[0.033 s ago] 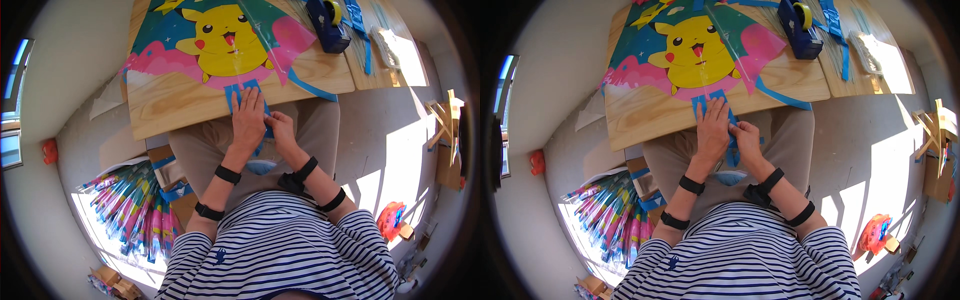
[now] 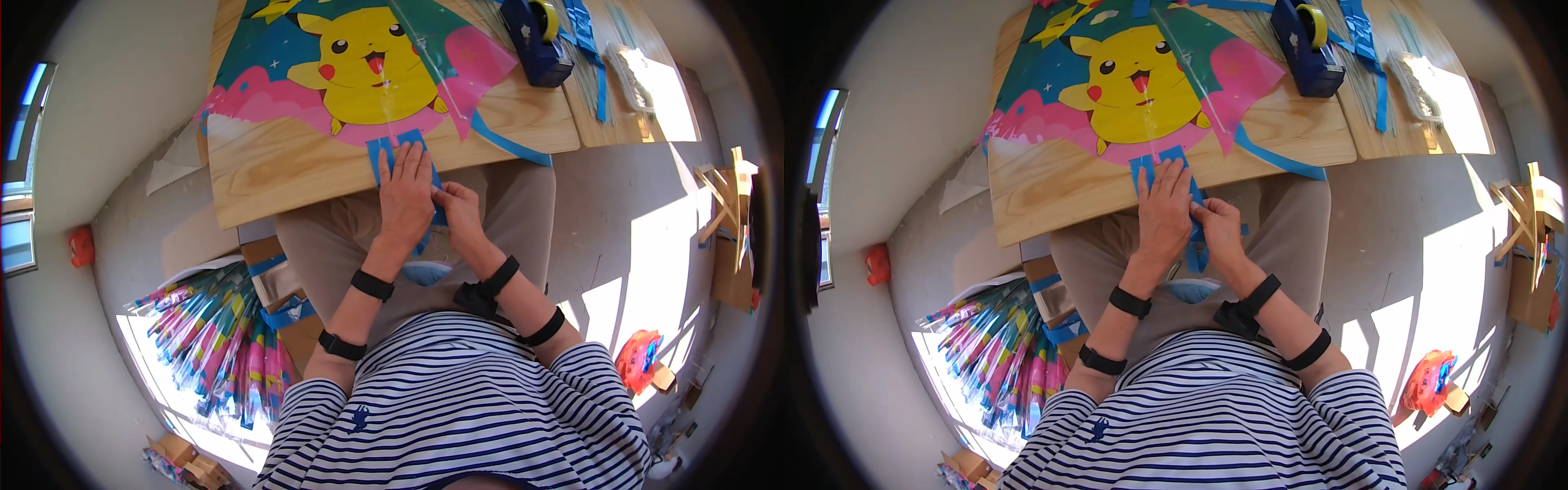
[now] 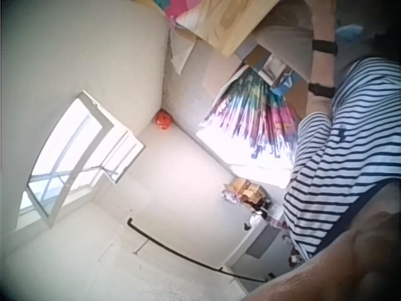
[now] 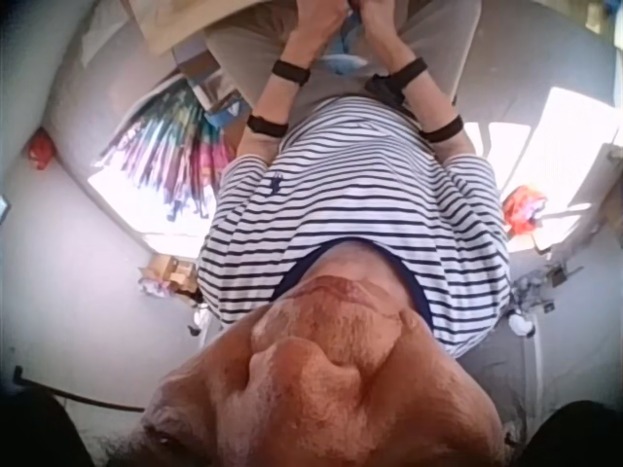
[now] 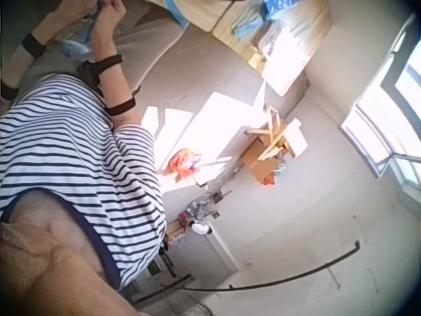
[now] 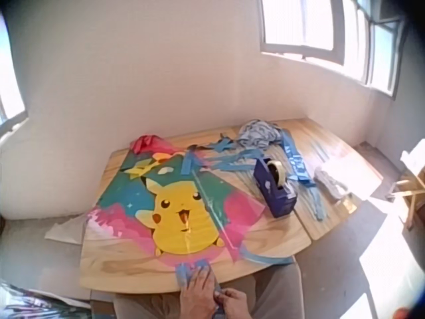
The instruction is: Assembling plastic kites by attaching strips and folding edges at a workshop table.
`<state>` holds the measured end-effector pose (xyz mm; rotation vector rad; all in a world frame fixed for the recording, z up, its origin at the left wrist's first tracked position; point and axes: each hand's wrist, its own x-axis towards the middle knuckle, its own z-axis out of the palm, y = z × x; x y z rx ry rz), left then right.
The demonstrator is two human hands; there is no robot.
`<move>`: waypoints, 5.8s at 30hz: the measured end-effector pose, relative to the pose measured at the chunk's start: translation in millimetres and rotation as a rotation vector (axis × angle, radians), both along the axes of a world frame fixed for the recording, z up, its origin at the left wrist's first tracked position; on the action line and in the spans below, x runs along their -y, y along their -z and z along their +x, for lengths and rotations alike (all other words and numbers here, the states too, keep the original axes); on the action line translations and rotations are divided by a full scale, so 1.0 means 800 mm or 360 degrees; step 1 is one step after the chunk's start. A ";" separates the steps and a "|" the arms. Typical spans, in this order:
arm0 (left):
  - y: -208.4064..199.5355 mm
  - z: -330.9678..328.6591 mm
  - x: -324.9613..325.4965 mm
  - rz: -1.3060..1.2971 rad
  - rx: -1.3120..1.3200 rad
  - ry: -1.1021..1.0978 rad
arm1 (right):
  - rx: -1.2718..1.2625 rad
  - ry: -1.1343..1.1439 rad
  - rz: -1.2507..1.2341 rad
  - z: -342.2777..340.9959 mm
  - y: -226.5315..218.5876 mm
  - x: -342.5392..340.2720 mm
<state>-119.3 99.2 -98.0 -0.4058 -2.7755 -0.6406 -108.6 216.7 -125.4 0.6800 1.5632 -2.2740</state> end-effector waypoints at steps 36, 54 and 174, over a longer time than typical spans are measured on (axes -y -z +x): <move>-0.001 -0.005 0.012 -0.0015 0.0015 0.0052 | 0.0010 -0.0047 -0.0039 0.007 -0.007 0.017; -0.001 -0.010 0.004 -0.0177 0.0049 -0.0019 | -0.0520 -0.0434 0.1495 0.010 0.004 -0.002; -0.017 0.004 -0.007 -0.0397 0.0177 -0.0130 | -0.0884 -0.0360 0.1268 -0.229 -0.122 -0.238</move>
